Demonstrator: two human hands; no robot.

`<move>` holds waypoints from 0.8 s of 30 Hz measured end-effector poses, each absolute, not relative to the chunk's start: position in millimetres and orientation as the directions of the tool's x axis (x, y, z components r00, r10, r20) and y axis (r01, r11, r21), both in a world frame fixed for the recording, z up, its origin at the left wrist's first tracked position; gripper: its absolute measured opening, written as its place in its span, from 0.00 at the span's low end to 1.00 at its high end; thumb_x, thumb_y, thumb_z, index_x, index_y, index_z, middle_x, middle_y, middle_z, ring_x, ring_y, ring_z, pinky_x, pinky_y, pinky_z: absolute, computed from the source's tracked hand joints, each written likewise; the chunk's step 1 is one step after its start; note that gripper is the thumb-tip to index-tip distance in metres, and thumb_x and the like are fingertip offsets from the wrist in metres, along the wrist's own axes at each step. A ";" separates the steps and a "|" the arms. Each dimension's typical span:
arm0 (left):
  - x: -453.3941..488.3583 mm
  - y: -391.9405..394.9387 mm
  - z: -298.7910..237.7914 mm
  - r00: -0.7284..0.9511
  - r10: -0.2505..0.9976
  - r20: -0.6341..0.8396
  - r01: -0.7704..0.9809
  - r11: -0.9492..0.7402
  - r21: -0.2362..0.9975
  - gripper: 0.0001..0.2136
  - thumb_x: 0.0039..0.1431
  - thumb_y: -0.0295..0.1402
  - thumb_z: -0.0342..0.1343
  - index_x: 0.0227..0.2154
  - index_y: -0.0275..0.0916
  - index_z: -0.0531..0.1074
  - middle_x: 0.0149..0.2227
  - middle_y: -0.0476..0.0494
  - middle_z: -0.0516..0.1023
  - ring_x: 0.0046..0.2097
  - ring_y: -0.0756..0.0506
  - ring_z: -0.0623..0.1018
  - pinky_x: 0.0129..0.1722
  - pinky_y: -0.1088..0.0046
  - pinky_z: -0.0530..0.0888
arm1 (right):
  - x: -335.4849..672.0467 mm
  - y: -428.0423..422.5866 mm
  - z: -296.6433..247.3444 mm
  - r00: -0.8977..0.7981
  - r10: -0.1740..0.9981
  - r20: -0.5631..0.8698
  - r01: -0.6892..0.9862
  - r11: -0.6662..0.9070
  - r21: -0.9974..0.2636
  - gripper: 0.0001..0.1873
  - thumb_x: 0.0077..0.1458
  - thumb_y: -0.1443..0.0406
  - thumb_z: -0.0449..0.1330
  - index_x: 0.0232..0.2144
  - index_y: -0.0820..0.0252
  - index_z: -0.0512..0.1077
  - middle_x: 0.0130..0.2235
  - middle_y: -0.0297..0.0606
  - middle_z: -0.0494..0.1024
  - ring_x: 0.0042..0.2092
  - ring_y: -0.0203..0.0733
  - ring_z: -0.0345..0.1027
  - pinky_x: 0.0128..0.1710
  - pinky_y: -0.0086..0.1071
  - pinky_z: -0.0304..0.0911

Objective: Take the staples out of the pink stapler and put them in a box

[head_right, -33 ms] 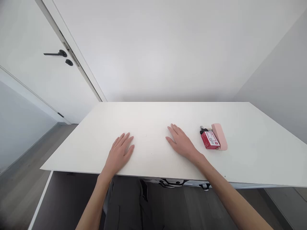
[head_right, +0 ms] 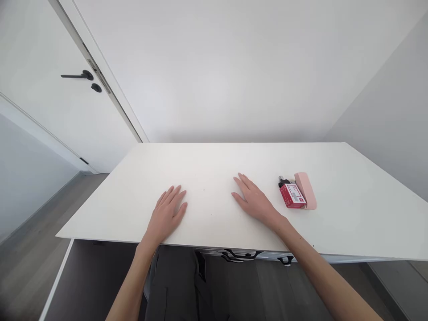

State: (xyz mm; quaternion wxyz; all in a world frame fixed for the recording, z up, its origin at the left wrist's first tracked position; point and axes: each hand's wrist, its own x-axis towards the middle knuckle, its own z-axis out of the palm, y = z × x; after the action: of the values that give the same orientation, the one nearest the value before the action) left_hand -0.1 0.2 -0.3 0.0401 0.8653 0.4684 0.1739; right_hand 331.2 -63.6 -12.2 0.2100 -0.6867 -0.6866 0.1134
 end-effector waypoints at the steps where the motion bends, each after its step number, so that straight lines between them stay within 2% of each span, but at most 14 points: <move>1: -0.2 0.4 -0.5 0.500 0.825 0.264 0.797 -0.557 0.232 0.22 0.77 0.43 0.43 0.66 0.44 0.69 0.73 0.43 0.64 0.76 0.37 0.59 0.74 0.48 0.61 | 332.6 -72.2 -5.7 0.017 0.988 0.156 0.891 0.056 -0.450 0.33 0.73 0.49 0.47 0.74 0.51 0.57 0.77 0.39 0.53 0.76 0.54 0.50 0.72 0.53 0.58; 3: -0.2 0.8 -0.8 0.502 0.823 0.265 0.796 -0.559 0.232 0.22 0.76 0.43 0.43 0.66 0.44 0.69 0.73 0.43 0.63 0.76 0.37 0.59 0.74 0.48 0.61 | 337.1 -92.2 7.5 -0.012 0.966 0.260 0.886 0.131 -0.445 0.30 0.73 0.51 0.48 0.72 0.48 0.60 0.77 0.36 0.56 0.75 0.52 0.55 0.71 0.51 0.61; 5: -0.2 1.0 -0.9 0.502 0.823 0.266 0.796 -0.560 0.232 0.22 0.76 0.43 0.43 0.66 0.43 0.70 0.73 0.43 0.64 0.76 0.37 0.59 0.75 0.48 0.61 | 344.2 -112.6 18.6 0.020 0.902 0.431 0.889 0.181 -0.420 0.26 0.74 0.54 0.49 0.69 0.48 0.65 0.73 0.40 0.64 0.72 0.52 0.61 0.70 0.50 0.62; 8: -0.2 1.2 -1.1 0.498 0.825 0.266 0.797 -0.557 0.235 0.22 0.76 0.43 0.43 0.65 0.42 0.70 0.73 0.43 0.64 0.76 0.38 0.60 0.75 0.49 0.60 | 360.8 -137.5 26.3 0.199 0.743 0.639 0.917 0.089 -0.388 0.23 0.73 0.57 0.51 0.65 0.51 0.69 0.66 0.47 0.73 0.68 0.57 0.66 0.68 0.58 0.61; 10: -0.3 1.4 -1.4 0.499 0.824 0.267 0.794 -0.559 0.240 0.22 0.77 0.43 0.43 0.65 0.42 0.70 0.73 0.43 0.64 0.76 0.38 0.60 0.75 0.49 0.60 | 376.0 -148.7 24.5 0.334 0.613 0.716 0.907 -0.004 -0.420 0.24 0.72 0.57 0.52 0.66 0.54 0.68 0.64 0.52 0.74 0.67 0.60 0.67 0.65 0.60 0.65; 12: -0.3 1.5 -1.8 0.499 0.823 0.272 0.790 -0.561 0.246 0.22 0.76 0.43 0.43 0.65 0.43 0.70 0.73 0.43 0.64 0.76 0.38 0.59 0.75 0.48 0.60 | 393.3 -156.2 17.9 0.513 0.531 0.674 0.838 -0.139 -0.528 0.26 0.71 0.54 0.55 0.67 0.52 0.66 0.65 0.55 0.73 0.64 0.62 0.70 0.55 0.55 0.71; 14: -0.2 1.6 -2.1 0.497 0.823 0.276 0.789 -0.561 0.252 0.22 0.76 0.43 0.44 0.65 0.43 0.70 0.73 0.43 0.64 0.76 0.38 0.60 0.75 0.48 0.60 | 410.5 -160.7 8.3 0.663 0.543 0.516 0.714 -0.250 -0.654 0.29 0.70 0.50 0.56 0.68 0.51 0.65 0.67 0.56 0.71 0.61 0.62 0.74 0.41 0.48 0.74; 19: -0.5 2.0 -2.8 0.499 0.820 0.282 0.784 -0.565 0.258 0.22 0.76 0.43 0.45 0.65 0.43 0.70 0.73 0.43 0.64 0.76 0.37 0.60 0.74 0.48 0.61 | 432.2 -160.7 -12.3 0.751 0.617 0.233 0.535 -0.363 -0.763 0.32 0.72 0.46 0.49 0.68 0.55 0.68 0.66 0.54 0.74 0.64 0.57 0.72 0.50 0.41 0.71; 22: -0.8 1.9 -3.7 0.500 0.817 0.288 0.782 -0.569 0.254 0.22 0.76 0.42 0.45 0.64 0.42 0.71 0.73 0.42 0.65 0.76 0.36 0.60 0.74 0.47 0.62 | 427.5 -154.7 -16.2 0.755 0.635 0.162 0.467 -0.347 -0.814 0.33 0.70 0.43 0.49 0.68 0.49 0.67 0.66 0.44 0.74 0.65 0.57 0.71 0.58 0.43 0.68; 24: -1.0 1.7 -4.3 0.499 0.817 0.288 0.784 -0.567 0.252 0.22 0.76 0.42 0.46 0.64 0.40 0.71 0.73 0.41 0.65 0.76 0.36 0.60 0.75 0.48 0.61 | 422.5 -150.5 -16.4 0.773 0.611 0.171 0.465 -0.362 -0.808 0.32 0.69 0.43 0.49 0.66 0.46 0.69 0.63 0.38 0.77 0.61 0.55 0.73 0.59 0.44 0.67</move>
State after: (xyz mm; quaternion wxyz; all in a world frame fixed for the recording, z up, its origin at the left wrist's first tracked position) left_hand -1.0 1.7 -4.3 0.0440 0.8646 0.4631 0.1901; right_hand 422.5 -150.5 -16.4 0.4603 -0.8214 -0.3274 0.0794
